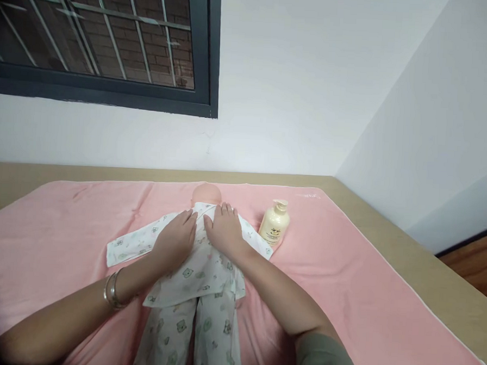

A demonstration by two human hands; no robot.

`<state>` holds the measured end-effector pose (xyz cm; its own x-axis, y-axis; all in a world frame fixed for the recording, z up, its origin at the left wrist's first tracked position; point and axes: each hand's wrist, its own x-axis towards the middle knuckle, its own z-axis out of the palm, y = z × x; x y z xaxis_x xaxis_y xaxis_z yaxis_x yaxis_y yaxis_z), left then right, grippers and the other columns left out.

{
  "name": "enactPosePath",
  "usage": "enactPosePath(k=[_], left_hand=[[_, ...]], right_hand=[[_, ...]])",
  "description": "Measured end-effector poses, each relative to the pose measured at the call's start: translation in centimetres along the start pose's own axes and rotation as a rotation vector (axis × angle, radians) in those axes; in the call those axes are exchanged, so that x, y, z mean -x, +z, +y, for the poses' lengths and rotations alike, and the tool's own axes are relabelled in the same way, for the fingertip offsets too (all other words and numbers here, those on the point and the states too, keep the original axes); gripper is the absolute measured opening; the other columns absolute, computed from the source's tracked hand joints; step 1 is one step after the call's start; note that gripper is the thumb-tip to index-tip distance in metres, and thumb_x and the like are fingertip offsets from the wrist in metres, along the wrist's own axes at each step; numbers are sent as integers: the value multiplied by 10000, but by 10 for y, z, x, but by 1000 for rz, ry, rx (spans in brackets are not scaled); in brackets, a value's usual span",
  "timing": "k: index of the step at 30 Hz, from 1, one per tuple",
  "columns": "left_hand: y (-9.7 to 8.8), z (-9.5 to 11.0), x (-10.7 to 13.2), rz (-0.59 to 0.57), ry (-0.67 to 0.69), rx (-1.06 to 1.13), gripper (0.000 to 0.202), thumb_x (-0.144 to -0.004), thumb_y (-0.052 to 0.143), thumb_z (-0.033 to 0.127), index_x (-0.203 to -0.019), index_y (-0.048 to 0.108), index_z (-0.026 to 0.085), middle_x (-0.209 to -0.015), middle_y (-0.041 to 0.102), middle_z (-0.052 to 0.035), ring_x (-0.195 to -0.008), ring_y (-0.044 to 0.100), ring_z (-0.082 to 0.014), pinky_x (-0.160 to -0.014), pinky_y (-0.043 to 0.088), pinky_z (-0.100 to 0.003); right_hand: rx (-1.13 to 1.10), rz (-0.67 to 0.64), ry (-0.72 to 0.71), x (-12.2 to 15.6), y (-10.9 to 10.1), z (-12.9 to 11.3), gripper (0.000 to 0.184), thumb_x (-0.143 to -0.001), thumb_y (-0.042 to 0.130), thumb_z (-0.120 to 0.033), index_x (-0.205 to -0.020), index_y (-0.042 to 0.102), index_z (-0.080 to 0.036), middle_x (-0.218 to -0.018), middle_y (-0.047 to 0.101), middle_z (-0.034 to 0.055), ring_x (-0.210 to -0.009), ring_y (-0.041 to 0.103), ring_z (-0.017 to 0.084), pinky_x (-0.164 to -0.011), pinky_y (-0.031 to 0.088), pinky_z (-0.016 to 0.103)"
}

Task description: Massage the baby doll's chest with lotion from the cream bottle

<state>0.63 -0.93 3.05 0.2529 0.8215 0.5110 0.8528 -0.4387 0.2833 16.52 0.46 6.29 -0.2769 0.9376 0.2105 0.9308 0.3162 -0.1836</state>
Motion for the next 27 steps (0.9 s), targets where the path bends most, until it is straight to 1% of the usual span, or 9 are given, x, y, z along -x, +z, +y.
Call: enactPosePath(k=[5, 7, 9, 12, 16, 18, 20, 23, 27], left_hand=[[-5, -16, -20, -135, -240, 123, 434, -966, 305, 376, -1225, 558, 136, -1216, 644, -156, -1184, 574, -286, -1020, 437, -441], [-5, -13, -18, -99, -220, 99, 428, -967, 297, 365, -1206, 567, 134, -1203, 644, -166, -1194, 565, -294, -1039, 417, -454], [-4, -4, -10, -27, -124, 22, 417, -954, 326, 336, -1226, 559, 120, -1246, 613, -195, -1237, 529, -323, -1077, 367, -501], [-4, 5, -1, 4, -35, -73, 449, -940, 350, 319, -1275, 535, 85, -1301, 572, -235, -1258, 504, -362, -1093, 326, -550], [-5, -11, -16, -127, -136, 33, 455, -944, 318, 350, -1193, 591, 84, -1191, 643, -217, -1160, 582, -335, -1021, 416, -489], [-4, -23, -27, -158, -218, 163, 481, -946, 312, 385, -1223, 579, 97, -1245, 634, -196, -1194, 575, -301, -1026, 425, -440], [-2, -29, -32, -167, -254, 248, 500, -944, 318, 413, -1270, 553, 115, -1318, 604, -173, -1249, 545, -274, -1054, 408, -413], [4, -23, -26, -111, -221, 219, 474, -931, 357, 397, -1273, 552, 134, -1316, 606, -157, -1271, 520, -285, -1090, 373, -451], [13, -5, -6, 74, -118, 267, 400, -921, 392, 315, -1248, 568, 166, -1335, 586, -133, -1287, 493, -282, -1128, 339, -493]], right_hand=[[42, 71, -126, 26, 2, -18, 589, -995, 331, -366, -1431, 400, 23, -1473, 421, 266, -1398, 352, 338, -1170, 208, 462], [8, 27, -111, 17, -2, -12, 554, -1007, 308, -371, -1419, 439, -24, -1470, 445, 232, -1404, 350, 319, -1162, 223, 459], [-40, -38, -35, 2, -6, 0, 547, -1023, 268, -395, -1404, 469, -58, -1474, 455, 201, -1411, 343, 302, -1153, 237, 466], [-70, -72, 56, -8, -5, 7, 581, -1027, 252, -417, -1409, 455, -31, -1496, 422, 207, -1425, 316, 317, -1153, 229, 492], [-21, 46, -92, 16, 2, -11, 559, -1002, 309, -344, -1429, 417, 0, -1492, 420, 224, -1420, 327, 311, -1179, 197, 454], [-13, 75, -162, 25, 3, -18, 553, -994, 322, -330, -1430, 419, -4, -1489, 421, 227, -1415, 339, 302, -1184, 199, 433], [-28, 48, -152, 22, 1, -16, 562, -1002, 308, -348, -1433, 416, -4, -1489, 422, 228, -1415, 343, 295, -1177, 220, 420], [-64, -23, -39, 1, -1, -2, 606, -1016, 287, -416, -1440, 397, 2, -1499, 406, 231, -1424, 331, 295, -1168, 238, 421], [-77, -20, 39, -10, 1, 8, 585, -1024, 285, -425, -1428, 417, -23, -1493, 419, 222, -1418, 338, 311, -1160, 241, 467]])
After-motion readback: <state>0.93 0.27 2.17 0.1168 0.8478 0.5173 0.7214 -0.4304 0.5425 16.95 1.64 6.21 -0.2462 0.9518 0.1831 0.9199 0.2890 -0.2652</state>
